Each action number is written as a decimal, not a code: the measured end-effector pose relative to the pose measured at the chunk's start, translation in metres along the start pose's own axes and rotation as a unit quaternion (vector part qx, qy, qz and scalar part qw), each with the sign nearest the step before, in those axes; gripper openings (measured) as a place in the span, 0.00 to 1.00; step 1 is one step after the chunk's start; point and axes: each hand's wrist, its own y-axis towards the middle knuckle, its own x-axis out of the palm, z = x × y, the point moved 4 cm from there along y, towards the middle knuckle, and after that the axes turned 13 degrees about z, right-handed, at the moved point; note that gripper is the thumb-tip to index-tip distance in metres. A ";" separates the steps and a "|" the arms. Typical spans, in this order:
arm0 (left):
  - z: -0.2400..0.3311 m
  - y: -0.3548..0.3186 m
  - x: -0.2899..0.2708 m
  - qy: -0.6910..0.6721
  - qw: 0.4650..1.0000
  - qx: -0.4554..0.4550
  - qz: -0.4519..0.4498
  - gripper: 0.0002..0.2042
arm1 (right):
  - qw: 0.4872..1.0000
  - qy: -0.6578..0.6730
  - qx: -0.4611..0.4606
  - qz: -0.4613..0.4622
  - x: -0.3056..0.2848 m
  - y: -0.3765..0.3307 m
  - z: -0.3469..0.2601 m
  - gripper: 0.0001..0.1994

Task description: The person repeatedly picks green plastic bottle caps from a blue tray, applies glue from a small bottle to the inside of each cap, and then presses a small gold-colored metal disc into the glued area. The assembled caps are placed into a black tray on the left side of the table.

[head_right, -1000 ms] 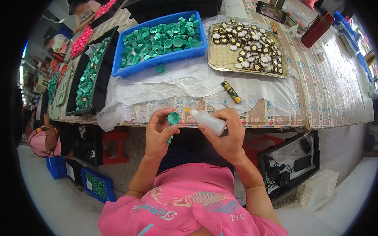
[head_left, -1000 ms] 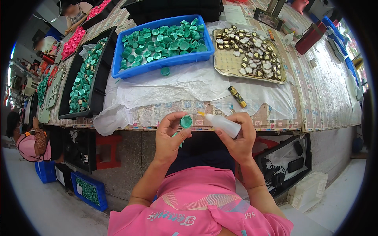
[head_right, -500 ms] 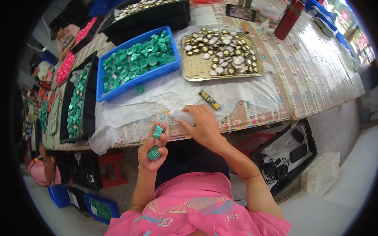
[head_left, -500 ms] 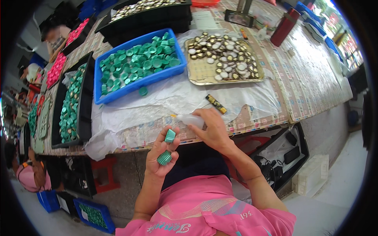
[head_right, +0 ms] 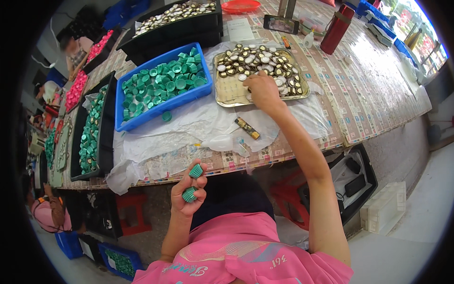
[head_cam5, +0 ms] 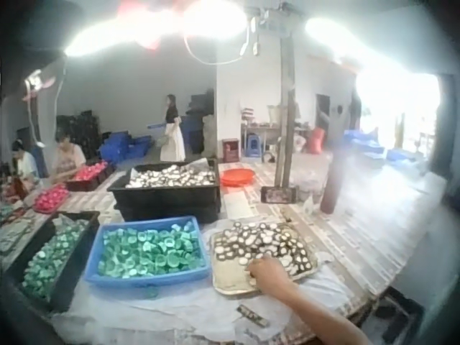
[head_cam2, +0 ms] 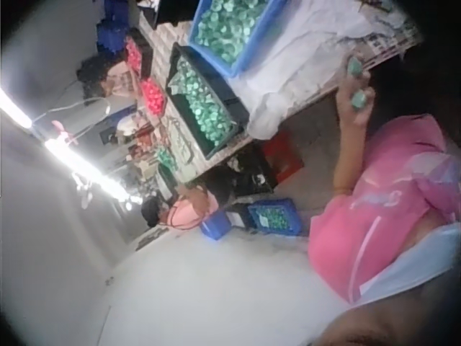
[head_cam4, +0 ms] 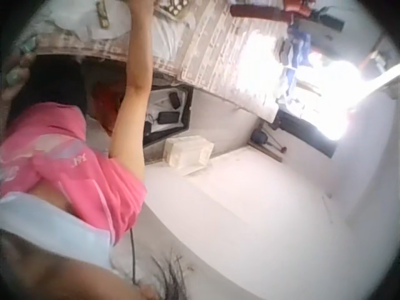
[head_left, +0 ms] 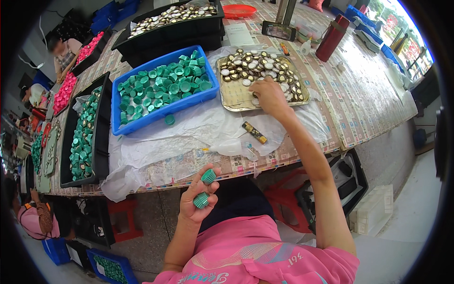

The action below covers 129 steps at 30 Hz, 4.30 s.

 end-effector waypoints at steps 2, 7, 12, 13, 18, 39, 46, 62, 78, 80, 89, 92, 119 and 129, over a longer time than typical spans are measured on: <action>-0.001 -0.002 0.000 0.004 1.000 0.004 0.002 0.27 | 0.997 -0.039 -0.019 -0.060 0.006 0.009 0.004 0.09; 0.003 -0.009 -0.005 -0.013 1.000 0.005 0.012 0.27 | 0.988 -0.090 0.008 -0.122 0.011 0.018 0.003 0.05; 0.004 -0.011 -0.004 0.012 0.999 0.018 0.034 0.27 | 0.986 -0.031 0.066 -0.148 0.002 0.021 0.003 0.04; 0.003 -0.010 -0.001 0.023 0.999 0.024 0.034 0.27 | 0.991 -0.003 0.060 -0.117 -0.002 0.020 0.001 0.04; 0.002 -0.008 0.000 0.064 0.996 0.049 0.045 0.26 | 0.981 0.174 0.088 0.002 -0.020 0.006 -0.025 0.04; -0.002 -0.005 0.000 0.283 0.942 0.141 0.111 0.22 | 0.870 0.469 0.127 -0.085 -0.053 -0.127 -0.166 0.17; -0.004 -0.006 0.000 0.284 0.943 0.123 0.121 0.21 | 0.878 0.459 0.109 -0.079 -0.055 -0.129 -0.164 0.18; -0.007 -0.006 0.001 0.333 0.929 0.119 0.110 0.23 | 0.884 0.452 0.099 -0.063 -0.053 -0.138 -0.158 0.18; -0.007 -0.009 0.006 0.337 0.915 0.179 0.131 0.13 | 0.888 0.449 0.093 -0.037 -0.063 -0.144 -0.169 0.17; 0.005 -0.012 0.013 0.327 0.916 0.197 0.127 0.12 | 0.892 0.443 0.086 -0.037 -0.063 -0.146 -0.167 0.16; 0.151 -0.061 0.035 0.487 0.693 0.482 0.223 0.09 | 0.892 0.434 0.091 -0.082 -0.062 -0.154 -0.166 0.10; 0.231 -0.093 0.051 0.493 0.585 0.571 0.298 0.11 | 0.883 0.452 0.102 -0.082 -0.059 -0.157 -0.166 0.08; 0.055 -0.017 0.014 -0.076 0.985 0.110 0.112 0.24 | 0.974 0.213 0.069 0.012 -0.032 -0.095 -0.133 0.12; 0.031 -0.020 0.009 0.203 0.963 0.145 0.101 0.17 | 0.963 0.216 0.113 -0.114 -0.032 -0.093 -0.119 0.19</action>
